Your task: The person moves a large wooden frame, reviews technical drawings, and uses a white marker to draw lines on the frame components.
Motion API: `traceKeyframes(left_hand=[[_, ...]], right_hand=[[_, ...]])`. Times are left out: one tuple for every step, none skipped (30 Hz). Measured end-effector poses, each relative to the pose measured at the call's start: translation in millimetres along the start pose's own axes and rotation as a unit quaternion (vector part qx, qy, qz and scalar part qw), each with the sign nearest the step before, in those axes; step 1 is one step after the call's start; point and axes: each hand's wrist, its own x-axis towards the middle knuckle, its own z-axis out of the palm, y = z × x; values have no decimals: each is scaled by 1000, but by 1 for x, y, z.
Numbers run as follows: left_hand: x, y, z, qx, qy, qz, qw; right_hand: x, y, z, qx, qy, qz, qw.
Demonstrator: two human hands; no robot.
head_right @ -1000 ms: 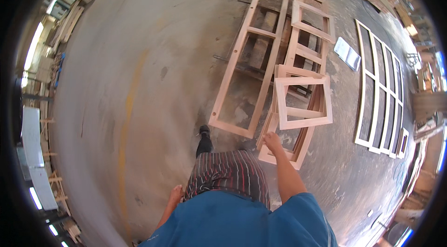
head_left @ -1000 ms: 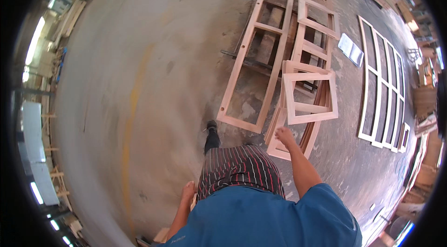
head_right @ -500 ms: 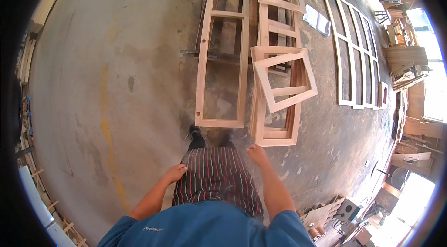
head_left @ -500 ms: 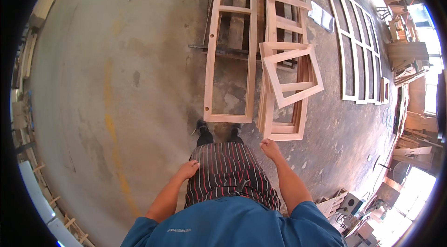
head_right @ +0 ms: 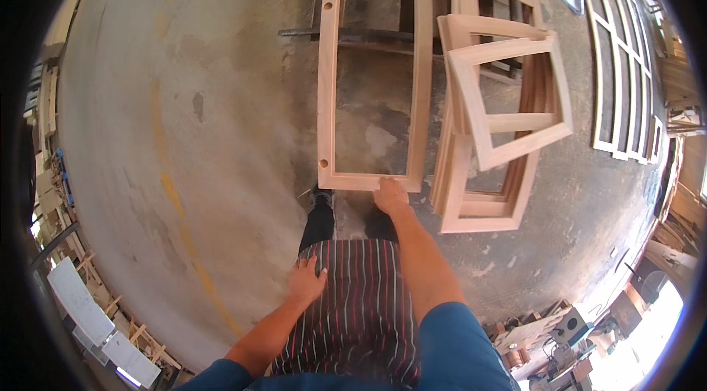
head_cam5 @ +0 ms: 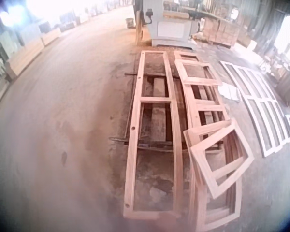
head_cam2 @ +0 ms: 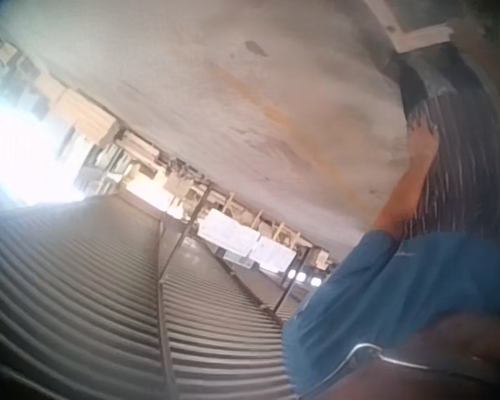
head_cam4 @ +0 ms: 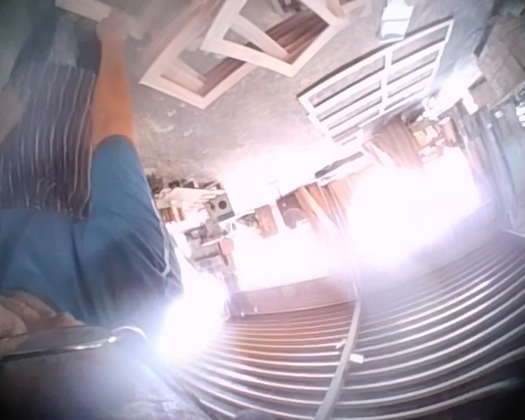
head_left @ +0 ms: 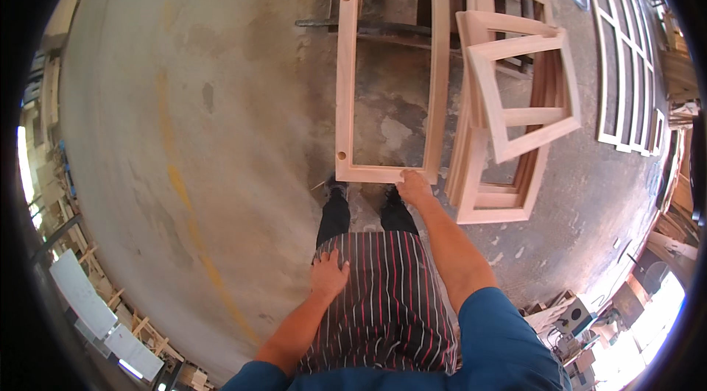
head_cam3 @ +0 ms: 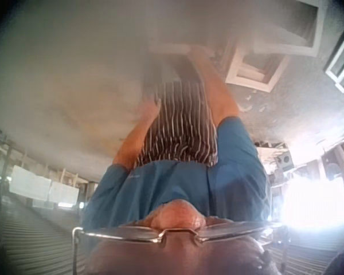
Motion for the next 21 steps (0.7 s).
traceKeyframes(left_hand=[[6, 3, 0, 18, 9, 0, 1000], [9, 3, 2, 26, 9, -3, 1000], [13, 1, 7, 35, 11, 0, 999], [15, -1, 8, 42, 15, -1, 999], [16, -1, 10, 40, 13, -6, 999], [17, -1, 8, 40, 12, -10, 999], [18, -2, 6, 41, 12, -13, 999], [18, -6, 7, 46, 17, -8, 999], [16, -10, 11, 49, 23, -5, 999], [17, -11, 12, 51, 27, -1, 998], [19, -11, 10, 45, 25, -6, 999], [16, -9, 7, 38, 20, -12, 999], [16, -10, 5, 31, 15, -17, 999], [19, -13, 5, 32, 13, -14, 999], [19, -14, 5, 32, 12, -12, 999], [20, -15, 5, 32, 10, -9, 999], [22, -16, 4, 34, -4, -20, 999], [25, -16, 3, 34, -17, -28, 999], [24, -14, 1, 32, -32, -36, 998], [25, -18, 2, 26, -20, -29, 999], [25, -25, 8, 14, -7, -26, 1000]], right_hand=[[21, 3, 2, -25, -64, 22, 997], [33, 5, 8, -23, -37, 5, 999], [43, 11, 16, -20, -6, -7, 1000], [54, 17, 27, -18, 26, -24, 999], [63, 23, 38, -26, 31, -34, 999], [72, 30, 52, -50, 25, -25, 998], [80, 35, 65, -73, 22, -17, 997], [89, 40, 77, -99, 21, -9, 995], [92, 46, 95, -114, 33, -18, 993], [95, 50, 109, -131, 44, -25, 990], [101, 47, 110, -138, -27, -14, 990], [102, 45, 111, -146, -100, -2, 984], [102, 43, 111, -152, -173, 11, 973], [100, 40, 111, -149, -149, 7, 978], [94, 38, 111, -148, -124, 3, 981], [89, 37, 109, -146, -99, -1, 984], [84, 35, 107, -142, -90, -3, 986], [76, 26, 97, -140, -80, -4, 987], [65, 20, 90, -140, -71, -4, 988], [51, 12, 84, -124, -45, -24, 991], [33, 2, 76, -113, -21, -49, 992]])
